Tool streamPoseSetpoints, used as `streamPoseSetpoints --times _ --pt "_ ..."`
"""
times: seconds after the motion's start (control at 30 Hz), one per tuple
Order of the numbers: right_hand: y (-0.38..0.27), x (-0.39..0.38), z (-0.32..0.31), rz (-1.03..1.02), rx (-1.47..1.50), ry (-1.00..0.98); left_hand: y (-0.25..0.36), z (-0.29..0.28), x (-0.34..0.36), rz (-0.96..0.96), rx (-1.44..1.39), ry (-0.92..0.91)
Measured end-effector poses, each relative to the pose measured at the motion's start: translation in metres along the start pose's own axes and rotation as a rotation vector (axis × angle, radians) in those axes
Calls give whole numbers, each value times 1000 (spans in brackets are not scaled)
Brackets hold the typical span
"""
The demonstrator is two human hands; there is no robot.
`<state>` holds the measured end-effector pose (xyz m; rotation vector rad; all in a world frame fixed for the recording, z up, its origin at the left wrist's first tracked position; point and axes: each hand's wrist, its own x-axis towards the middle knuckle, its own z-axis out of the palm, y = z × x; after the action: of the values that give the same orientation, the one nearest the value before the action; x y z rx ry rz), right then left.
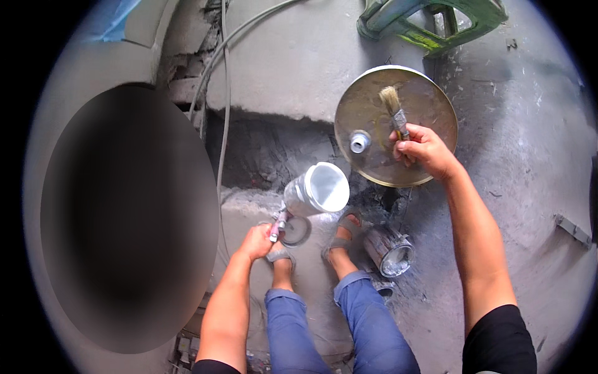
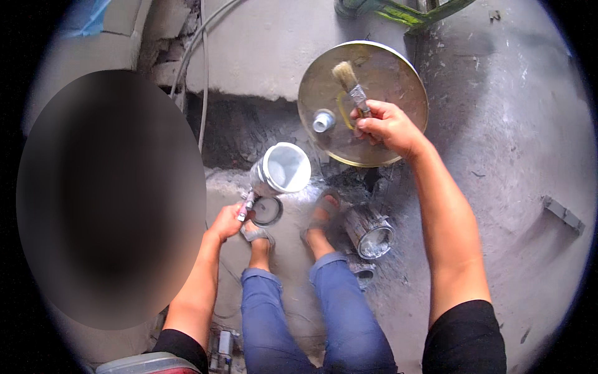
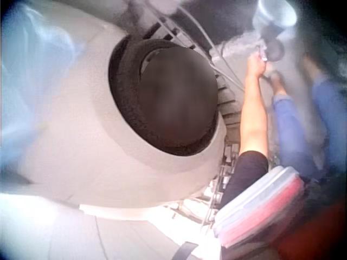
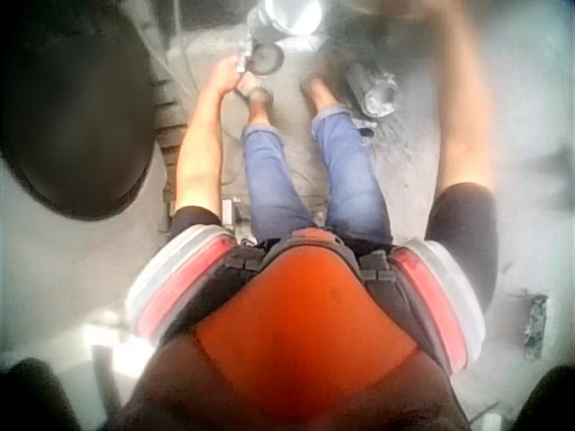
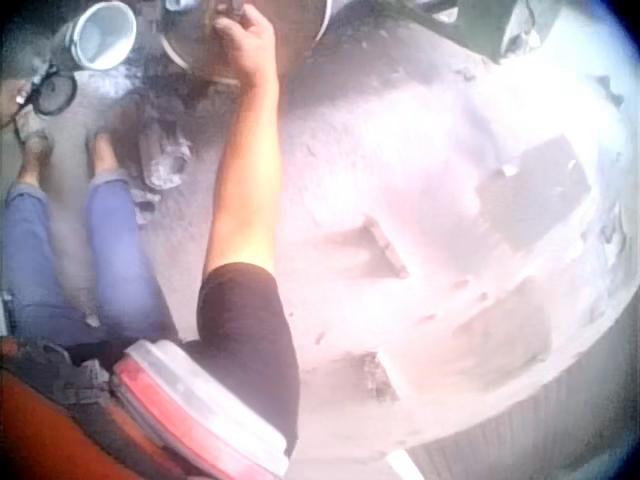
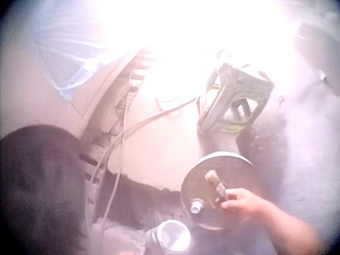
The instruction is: The person pours white paint from a large blue bucket into a spray gun cup using a funnel. They then use a brush to stir the paint in the cup and transfer additional paint from a smaller can into the cup, ensuring the mixture is ready for application.
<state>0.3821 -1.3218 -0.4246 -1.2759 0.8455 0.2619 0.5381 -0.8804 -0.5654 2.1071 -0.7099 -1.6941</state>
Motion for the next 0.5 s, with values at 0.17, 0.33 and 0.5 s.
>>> streamPoseSetpoints --times 0.17,0.33,0.5 --pt "-10 -2 -45 -38 -73 72 23 -9 -23 40 -84 -44" --pt "-10 -5 -101 -6 -289 239 45 -24 -46 131 -167 -32" --pt "-11 2 -136 24 -301 440 33 -31 -59 137 -224 2"
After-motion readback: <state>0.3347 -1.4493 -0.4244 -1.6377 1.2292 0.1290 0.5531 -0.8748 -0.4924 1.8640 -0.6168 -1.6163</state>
